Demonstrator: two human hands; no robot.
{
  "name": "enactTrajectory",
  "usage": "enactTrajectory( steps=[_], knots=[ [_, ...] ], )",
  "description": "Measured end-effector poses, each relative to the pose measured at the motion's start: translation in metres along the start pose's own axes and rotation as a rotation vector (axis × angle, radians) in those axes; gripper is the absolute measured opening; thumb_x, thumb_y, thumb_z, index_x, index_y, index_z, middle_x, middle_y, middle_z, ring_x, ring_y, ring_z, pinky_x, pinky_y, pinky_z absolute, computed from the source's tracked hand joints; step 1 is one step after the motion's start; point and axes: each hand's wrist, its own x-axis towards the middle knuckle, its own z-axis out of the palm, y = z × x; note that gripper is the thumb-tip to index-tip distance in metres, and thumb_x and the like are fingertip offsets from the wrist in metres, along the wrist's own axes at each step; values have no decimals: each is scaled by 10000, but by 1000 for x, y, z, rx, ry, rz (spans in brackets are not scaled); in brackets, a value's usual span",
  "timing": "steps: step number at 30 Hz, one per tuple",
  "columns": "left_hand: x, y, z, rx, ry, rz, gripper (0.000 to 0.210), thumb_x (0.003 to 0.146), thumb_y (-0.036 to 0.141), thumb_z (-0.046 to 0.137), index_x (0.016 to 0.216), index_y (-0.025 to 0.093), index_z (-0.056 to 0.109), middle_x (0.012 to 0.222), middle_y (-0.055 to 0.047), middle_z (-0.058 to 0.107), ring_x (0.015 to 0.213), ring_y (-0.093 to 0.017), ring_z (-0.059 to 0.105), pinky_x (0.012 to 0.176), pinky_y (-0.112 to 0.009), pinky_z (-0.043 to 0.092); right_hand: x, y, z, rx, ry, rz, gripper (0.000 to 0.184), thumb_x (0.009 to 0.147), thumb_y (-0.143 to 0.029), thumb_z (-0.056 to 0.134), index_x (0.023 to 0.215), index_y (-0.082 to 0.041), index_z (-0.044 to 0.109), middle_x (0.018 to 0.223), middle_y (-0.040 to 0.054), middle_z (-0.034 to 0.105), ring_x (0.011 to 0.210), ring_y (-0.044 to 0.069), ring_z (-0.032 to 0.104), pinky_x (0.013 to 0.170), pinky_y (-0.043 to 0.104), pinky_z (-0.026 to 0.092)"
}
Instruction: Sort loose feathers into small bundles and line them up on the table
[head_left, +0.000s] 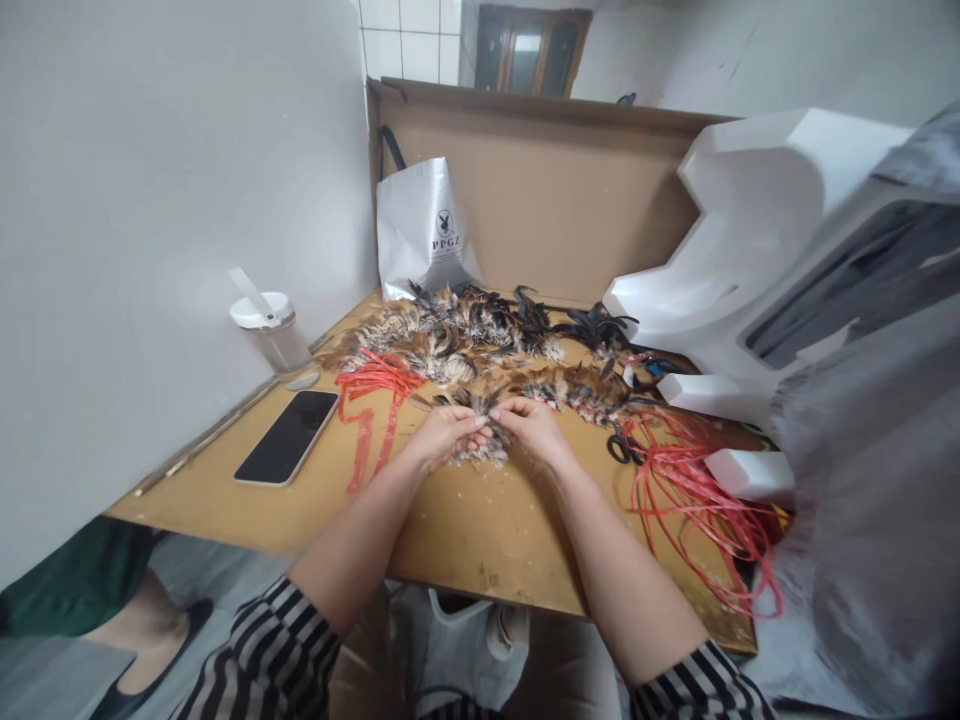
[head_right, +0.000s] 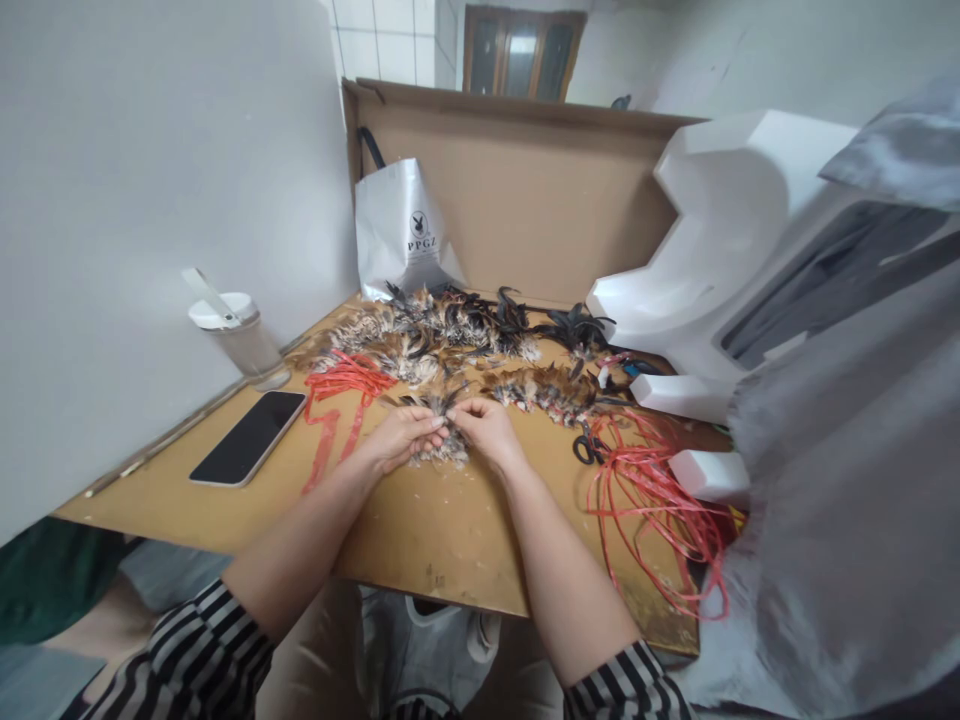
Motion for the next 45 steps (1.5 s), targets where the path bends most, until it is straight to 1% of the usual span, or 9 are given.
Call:
enactTrajectory(
  steps=[9, 18, 27, 31, 35, 38, 41, 43, 45],
  knots=[
    [1, 0, 0, -106, 10, -29, 146, 647, 210, 661, 700, 84, 610, 659, -65, 639, 502, -54, 551, 471, -132, 426, -2, -4, 2, 15, -8, 27, 230, 581, -340, 643, 606, -135, 542, 474, -44, 479, 416, 54, 351, 435, 201, 264],
    [1, -1, 2, -45, -8, -25, 182, 639, 246, 667, 699, 81, 619, 656, -72, 640, 502, -62, 556, 479, -145, 430, 1, 5, 3, 63, -11, -20, 247, 575, -348, 653, 609, -152, 508, 496, -60, 466, 433, 56, 362, 448, 198, 283],
    [0, 2, -2, -19, -21, -6, 167, 644, 241, 661, 691, 85, 622, 649, -67, 637, 500, -64, 554, 485, -149, 441, -2, 3, 7, 109, -28, 36, 246, 583, -354, 649, 606, -146, 519, 478, -52, 470, 413, 52, 345, 422, 191, 252],
    [1, 6, -5, -75, 43, 19, 143, 651, 219, 657, 687, 87, 614, 640, -60, 633, 504, -61, 558, 472, -132, 437, 1, 2, -5, -91, -19, -3, 220, 608, -343, 618, 663, -132, 592, 527, -29, 510, 451, 62, 377, 454, 196, 287],
    [3, 6, -8, -125, 104, 17, 115, 660, 186, 647, 702, 84, 611, 657, -67, 639, 524, -65, 571, 479, -128, 446, 3, 8, -16, -369, -136, -4, 236, 617, -351, 586, 632, -117, 613, 526, -13, 524, 475, 72, 399, 483, 199, 315],
    [4, 3, -9, -118, 112, -11, 112, 664, 183, 643, 710, 87, 607, 676, -71, 647, 552, -78, 590, 514, -146, 466, 1, 14, -13, -524, -185, 11, 271, 633, -390, 552, 608, -124, 598, 494, -19, 508, 448, 68, 383, 454, 193, 294],
    [5, 0, -9, -77, 118, -33, 128, 657, 199, 650, 704, 91, 600, 689, -75, 653, 571, -92, 603, 534, -163, 476, -4, 14, -3, -745, -147, 5, 283, 621, -414, 548, 566, -139, 586, 473, -18, 505, 440, 72, 392, 435, 195, 264],
    [5, -1, -9, -46, 124, -35, 142, 653, 214, 654, 700, 92, 598, 697, -80, 656, 579, -97, 607, 539, -165, 476, -6, 14, 3, -870, -110, 11, 234, 606, -376, 558, 559, -148, 588, 468, -17, 509, 443, 76, 401, 436, 198, 255],
    [4, -1, -9, -31, 134, -30, 152, 652, 225, 655, 702, 95, 597, 706, -83, 658, 591, -99, 611, 543, -164, 474, -7, 13, 4, -922, -88, 9, 148, 596, -289, 549, 560, -151, 588, 484, -12, 525, 456, 77, 410, 449, 199, 261]
  ],
)
